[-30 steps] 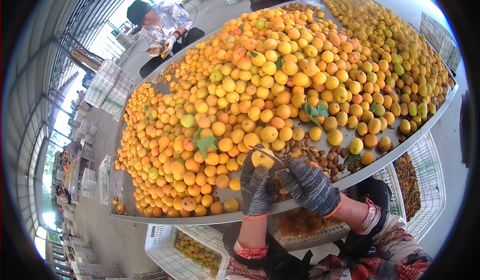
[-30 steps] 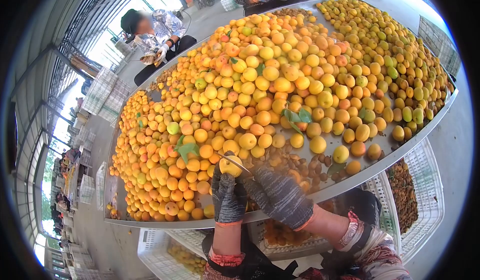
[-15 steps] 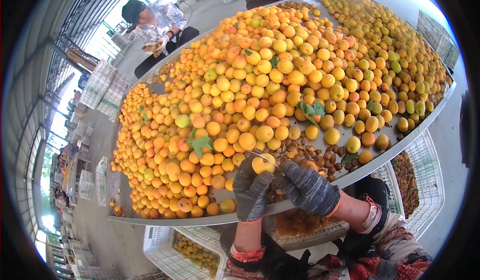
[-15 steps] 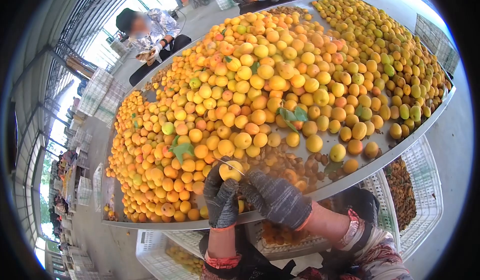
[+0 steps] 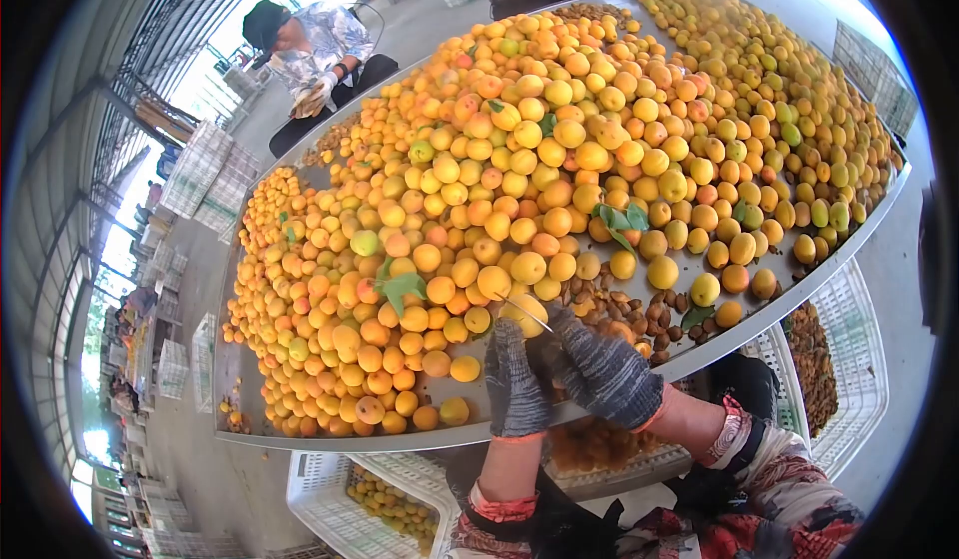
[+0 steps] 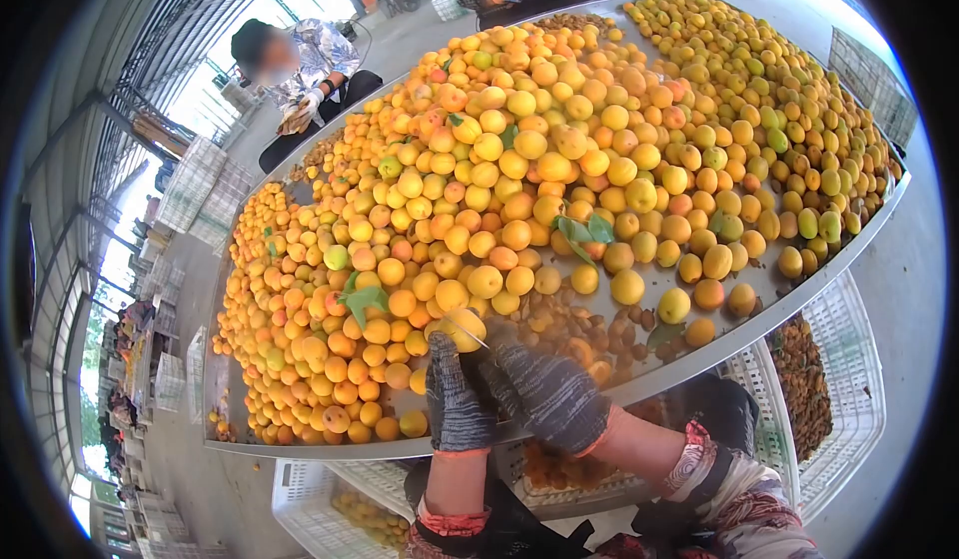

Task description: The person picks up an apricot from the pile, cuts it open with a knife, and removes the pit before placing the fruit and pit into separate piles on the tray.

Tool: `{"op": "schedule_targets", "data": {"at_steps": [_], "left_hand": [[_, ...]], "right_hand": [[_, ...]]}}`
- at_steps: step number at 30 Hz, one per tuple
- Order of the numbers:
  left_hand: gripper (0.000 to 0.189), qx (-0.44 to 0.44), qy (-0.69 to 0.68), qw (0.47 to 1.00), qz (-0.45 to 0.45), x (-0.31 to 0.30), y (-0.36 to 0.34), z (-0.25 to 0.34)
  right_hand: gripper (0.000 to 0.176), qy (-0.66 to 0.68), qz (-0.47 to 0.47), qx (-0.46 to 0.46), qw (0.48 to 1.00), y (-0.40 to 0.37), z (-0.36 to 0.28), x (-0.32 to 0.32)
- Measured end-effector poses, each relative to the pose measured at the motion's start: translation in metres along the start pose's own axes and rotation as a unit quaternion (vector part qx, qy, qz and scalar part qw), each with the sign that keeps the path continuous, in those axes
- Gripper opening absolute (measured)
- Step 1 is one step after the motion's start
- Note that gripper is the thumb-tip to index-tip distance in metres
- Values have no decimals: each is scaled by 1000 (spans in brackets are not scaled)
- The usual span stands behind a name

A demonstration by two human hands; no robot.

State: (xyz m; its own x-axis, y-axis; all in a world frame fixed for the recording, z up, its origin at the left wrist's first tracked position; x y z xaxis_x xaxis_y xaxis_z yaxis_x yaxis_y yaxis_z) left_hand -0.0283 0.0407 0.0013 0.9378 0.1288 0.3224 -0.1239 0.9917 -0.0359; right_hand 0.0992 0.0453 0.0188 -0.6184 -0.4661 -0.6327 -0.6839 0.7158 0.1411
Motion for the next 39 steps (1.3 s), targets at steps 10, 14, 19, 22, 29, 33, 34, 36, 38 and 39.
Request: {"op": "schedule_targets", "data": {"at_steps": [10, 14, 19, 22, 29, 33, 34, 36, 38, 39], "left_hand": [[39, 16, 55, 997, -50, -12, 3, 6], [45, 6, 128, 992, 2, 3, -1, 4], [43, -36, 150, 988, -27, -18, 6, -9], [44, 55, 111, 992, -21, -8, 5, 0], [47, -3, 97, 995, 20, 4, -2, 3], [49, -40, 96, 995, 3, 9, -6, 14], [49, -50, 120, 991, 1, 10, -6, 18], [48, -49, 108, 993, -6, 2, -4, 12], [48, -50, 94, 994, -13, 3, -4, 9], [46, -37, 120, 992, 20, 10, -6, 14]], "right_hand": [[45, 28, 47, -103, 993, 2, 6, -15], [47, -58, 80, -69, 993, 0, 10, 3], [45, -13, 65, -85, 994, 1, 18, -1], [39, -90, 30, -113, 989, 1, 10, -15], [37, -90, 42, -60, 993, 1, 8, 5], [40, -16, 46, 17, 999, 2, 16, 7], [40, -17, 46, 15, 999, 3, 17, 8], [41, -104, 89, -81, 987, 3, 15, 8], [33, -72, 63, -47, 994, 5, 9, 3], [25, -39, 37, -12, 998, 5, 7, 2]]}}
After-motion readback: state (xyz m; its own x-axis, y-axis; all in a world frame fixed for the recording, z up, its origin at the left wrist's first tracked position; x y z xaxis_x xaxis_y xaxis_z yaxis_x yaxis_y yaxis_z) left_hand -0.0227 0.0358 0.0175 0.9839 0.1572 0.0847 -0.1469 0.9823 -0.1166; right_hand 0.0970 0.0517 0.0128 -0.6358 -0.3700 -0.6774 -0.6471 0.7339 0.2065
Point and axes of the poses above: each hand's wrist, its own y-axis towards the middle knuckle, its own x-axis out of the palm, z = x × y, the point moved 2 cm from there along y, towards the middle knuckle, and after that the axes turned 13 degrees about -z, right-handed, at the moved point
